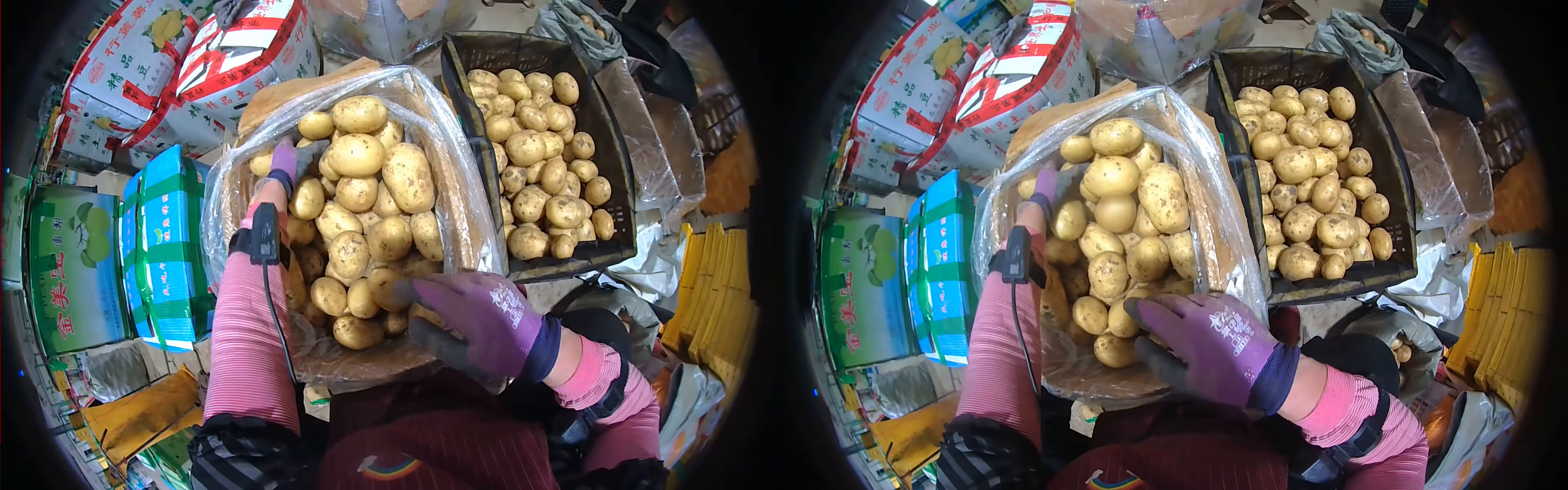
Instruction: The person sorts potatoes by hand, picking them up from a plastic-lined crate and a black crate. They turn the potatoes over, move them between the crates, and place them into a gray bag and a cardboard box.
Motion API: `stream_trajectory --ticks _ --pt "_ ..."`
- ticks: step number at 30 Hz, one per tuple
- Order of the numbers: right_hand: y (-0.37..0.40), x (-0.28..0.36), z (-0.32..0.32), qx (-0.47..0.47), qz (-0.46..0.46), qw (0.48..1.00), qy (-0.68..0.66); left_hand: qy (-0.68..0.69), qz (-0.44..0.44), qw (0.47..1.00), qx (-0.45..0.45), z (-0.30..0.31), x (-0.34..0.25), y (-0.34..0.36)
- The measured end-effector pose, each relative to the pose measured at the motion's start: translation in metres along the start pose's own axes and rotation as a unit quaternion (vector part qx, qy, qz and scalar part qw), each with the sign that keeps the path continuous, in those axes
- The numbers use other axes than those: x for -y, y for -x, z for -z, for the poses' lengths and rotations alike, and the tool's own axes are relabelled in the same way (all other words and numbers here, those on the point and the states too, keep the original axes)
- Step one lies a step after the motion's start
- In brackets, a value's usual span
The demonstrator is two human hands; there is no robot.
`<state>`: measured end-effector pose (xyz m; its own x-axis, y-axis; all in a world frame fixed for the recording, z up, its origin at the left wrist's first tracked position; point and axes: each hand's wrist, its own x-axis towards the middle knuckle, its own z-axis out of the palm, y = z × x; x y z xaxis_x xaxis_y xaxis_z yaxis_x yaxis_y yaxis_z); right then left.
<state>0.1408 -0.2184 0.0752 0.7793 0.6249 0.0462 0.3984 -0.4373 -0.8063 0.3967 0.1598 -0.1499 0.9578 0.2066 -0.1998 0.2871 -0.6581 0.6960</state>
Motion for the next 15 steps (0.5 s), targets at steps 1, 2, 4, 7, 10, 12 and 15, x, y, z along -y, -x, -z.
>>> stream_trajectory --ticks 1,2,4,7,10,12,15 --pt "0.000 0.000 0.000 -0.003 0.002 1.000 0.001 -0.071 -0.006 0.996 -0.055 0.006 -0.012 0.017" --pt "-0.001 -0.001 -0.002 -0.005 0.002 1.000 -0.003 -0.075 -0.010 0.994 -0.079 0.013 -0.048 0.050" --pt "0.001 -0.003 -0.006 -0.006 0.004 1.000 -0.007 -0.044 -0.010 0.996 -0.074 0.017 -0.055 0.064" --pt "0.005 -0.003 -0.010 -0.030 0.028 0.999 0.007 -0.007 -0.018 0.999 -0.045 0.020 -0.048 0.066" --pt "0.004 -0.002 -0.017 -0.046 0.047 0.998 0.010 -0.006 -0.066 0.997 0.037 0.011 -0.015 0.033" --pt "0.003 -0.004 -0.021 -0.029 0.056 0.998 0.015 -0.040 -0.019 0.999 0.005 0.006 -0.032 0.033" --pt "0.002 0.001 -0.020 -0.015 0.042 0.999 0.015 -0.051 0.035 0.998 -0.028 -0.013 0.007 -0.004"
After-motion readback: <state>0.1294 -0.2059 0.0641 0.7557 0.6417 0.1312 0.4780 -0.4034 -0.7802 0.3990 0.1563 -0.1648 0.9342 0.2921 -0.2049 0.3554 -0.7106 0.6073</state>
